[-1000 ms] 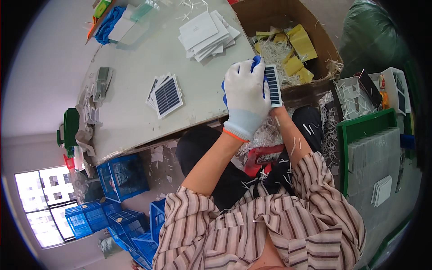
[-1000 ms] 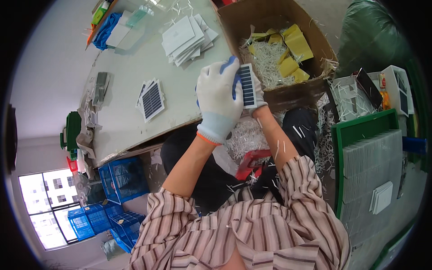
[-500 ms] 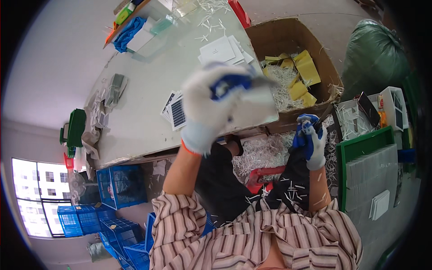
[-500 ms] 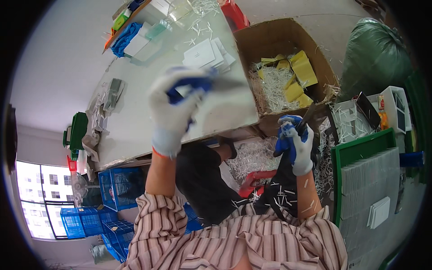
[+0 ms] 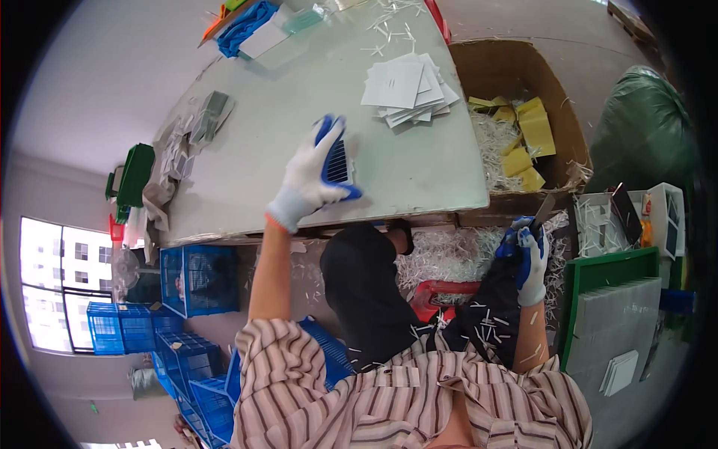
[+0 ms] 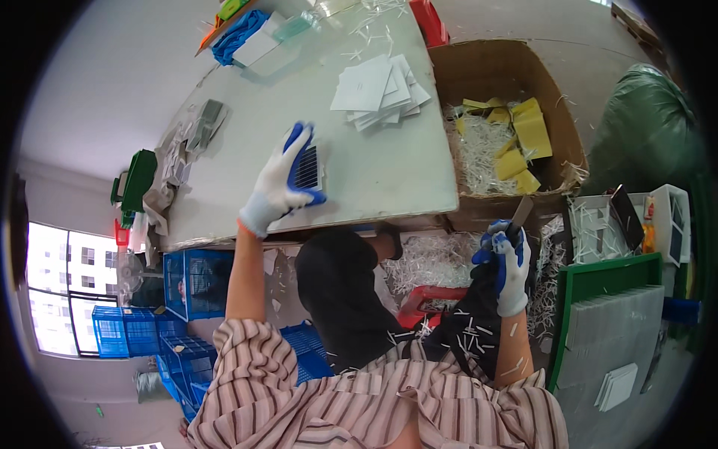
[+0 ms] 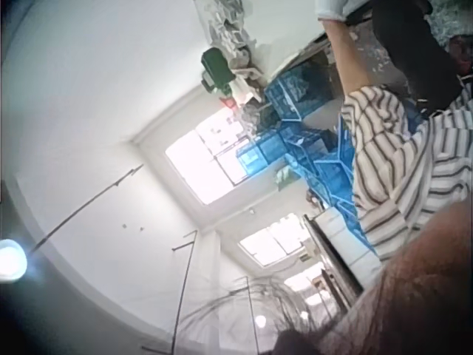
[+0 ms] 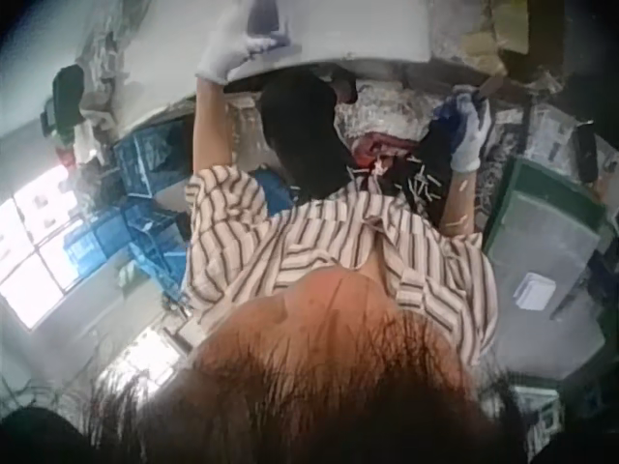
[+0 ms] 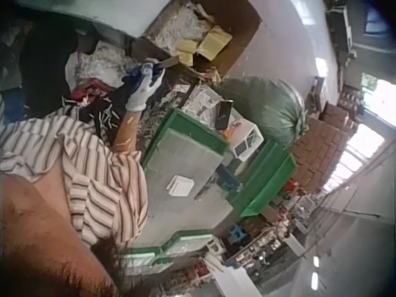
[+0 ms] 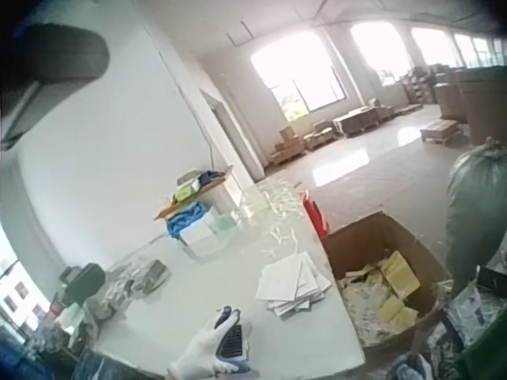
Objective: Use a utility knife to trim the edges of small solar panels and stack them in a container.
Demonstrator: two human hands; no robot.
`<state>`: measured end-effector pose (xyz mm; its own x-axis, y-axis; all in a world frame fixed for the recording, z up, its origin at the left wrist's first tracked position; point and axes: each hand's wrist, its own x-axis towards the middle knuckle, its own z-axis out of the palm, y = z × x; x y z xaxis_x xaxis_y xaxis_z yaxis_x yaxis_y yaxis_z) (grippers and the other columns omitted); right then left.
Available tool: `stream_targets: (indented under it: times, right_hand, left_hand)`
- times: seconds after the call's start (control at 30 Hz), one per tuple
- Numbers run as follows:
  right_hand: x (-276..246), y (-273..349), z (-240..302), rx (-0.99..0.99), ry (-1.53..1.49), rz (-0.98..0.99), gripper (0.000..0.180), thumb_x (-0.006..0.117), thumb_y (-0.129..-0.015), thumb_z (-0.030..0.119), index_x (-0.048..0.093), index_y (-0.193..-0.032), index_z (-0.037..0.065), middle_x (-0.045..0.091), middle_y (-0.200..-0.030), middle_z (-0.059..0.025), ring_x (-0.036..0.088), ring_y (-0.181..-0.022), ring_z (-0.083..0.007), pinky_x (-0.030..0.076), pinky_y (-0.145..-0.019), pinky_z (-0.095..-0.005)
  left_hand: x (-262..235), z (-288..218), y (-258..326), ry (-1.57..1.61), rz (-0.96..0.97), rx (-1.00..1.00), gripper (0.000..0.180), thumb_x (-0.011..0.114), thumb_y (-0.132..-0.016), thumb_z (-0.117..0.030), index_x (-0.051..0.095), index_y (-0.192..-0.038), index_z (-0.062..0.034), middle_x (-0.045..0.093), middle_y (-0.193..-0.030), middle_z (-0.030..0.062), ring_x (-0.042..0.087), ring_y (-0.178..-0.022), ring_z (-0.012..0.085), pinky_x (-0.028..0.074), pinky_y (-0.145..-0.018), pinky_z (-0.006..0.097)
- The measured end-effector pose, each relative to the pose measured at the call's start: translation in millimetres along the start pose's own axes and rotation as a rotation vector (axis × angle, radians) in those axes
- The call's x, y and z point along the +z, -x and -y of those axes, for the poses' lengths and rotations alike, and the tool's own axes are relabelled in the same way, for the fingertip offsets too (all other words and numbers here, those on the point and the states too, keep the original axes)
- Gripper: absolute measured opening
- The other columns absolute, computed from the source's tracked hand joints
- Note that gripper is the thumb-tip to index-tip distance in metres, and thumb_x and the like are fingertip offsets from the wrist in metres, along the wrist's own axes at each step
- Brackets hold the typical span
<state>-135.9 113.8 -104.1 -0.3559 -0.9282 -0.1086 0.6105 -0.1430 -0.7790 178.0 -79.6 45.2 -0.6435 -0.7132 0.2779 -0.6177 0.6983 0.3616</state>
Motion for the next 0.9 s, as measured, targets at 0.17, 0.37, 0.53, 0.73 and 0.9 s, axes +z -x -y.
stream_targets:
  times: [0.17, 0.37, 0.53, 0.73, 0.9]
  right_hand:
    - [5.2, -3.5, -19.9, 0.102, 0.099, 0.01, 0.018, 0.054, -0.094, 0.018, 0.054, -0.102, 0.003, 0.055, -0.08, -0.0041, 0.055, -0.06, -0.0109, 0.049, -0.056, -0.0248]
    - [-12.2, -8.6, -36.1, -0.06, 0.239, 0.023, 0.027, 0.05, -0.097, 0.016, 0.053, -0.12, 0.002, 0.059, -0.091, -0.0022, 0.057, -0.079, -0.0088, 0.048, -0.075, -0.0232]
    - [15.5, -22.0, -25.3, 0.015, 0.239, 0.007, 0.015, 0.058, -0.09, 0.01, 0.056, -0.102, 0.001, 0.058, -0.082, -0.0019, 0.054, -0.062, -0.0074, 0.048, -0.055, -0.0227]
    - [17.9, -40.2, -42.5, -0.028, 0.258, 0.007, 0.016, 0.069, -0.082, 0.013, 0.059, -0.084, 0.0, 0.058, -0.067, 0.0014, 0.053, -0.06, -0.0041, 0.043, -0.051, -0.0216]
    - [22.0, -66.5, -38.2, -0.308, 0.356, 0.099, 0.014, 0.067, -0.083, 0.012, 0.062, -0.085, -0.001, 0.065, -0.074, -0.001, 0.055, -0.067, -0.0038, 0.046, -0.06, -0.0223]
  left_hand:
    - [-19.4, 8.3, 40.2, -0.246, 0.092, -0.145, 0.067, 0.076, -0.067, -0.02, 0.053, -0.129, -0.0104, 0.052, -0.129, 0.0176, 0.048, -0.12, 0.0345, 0.04, -0.099, 0.038]
    - [4.3, -52.6, 0.7, -0.23, -0.192, 0.15, 0.045, 0.068, -0.067, -0.005, 0.065, -0.112, -0.0099, 0.063, -0.111, 0.0152, 0.06, -0.101, 0.0316, 0.049, -0.086, 0.038]
    - [88.1, -121.2, -4.6, -0.204, -0.153, 0.309, 0.045, 0.066, -0.067, -0.009, 0.062, -0.112, -0.0086, 0.06, -0.112, 0.0147, 0.058, -0.103, 0.0327, 0.046, -0.09, 0.042]
    - [120.9, -141.1, -46.1, -0.031, -0.2, 0.145, 0.04, 0.067, -0.069, -0.011, 0.062, -0.109, -0.0064, 0.059, -0.108, 0.0147, 0.056, -0.103, 0.0345, 0.044, -0.088, 0.043]
    - [130.9, -141.6, -58.1, -0.165, -0.285, 0.112, 0.032, 0.061, -0.073, -0.006, 0.062, -0.106, -0.0068, 0.058, -0.104, 0.0142, 0.054, -0.099, 0.0329, 0.044, -0.085, 0.042]
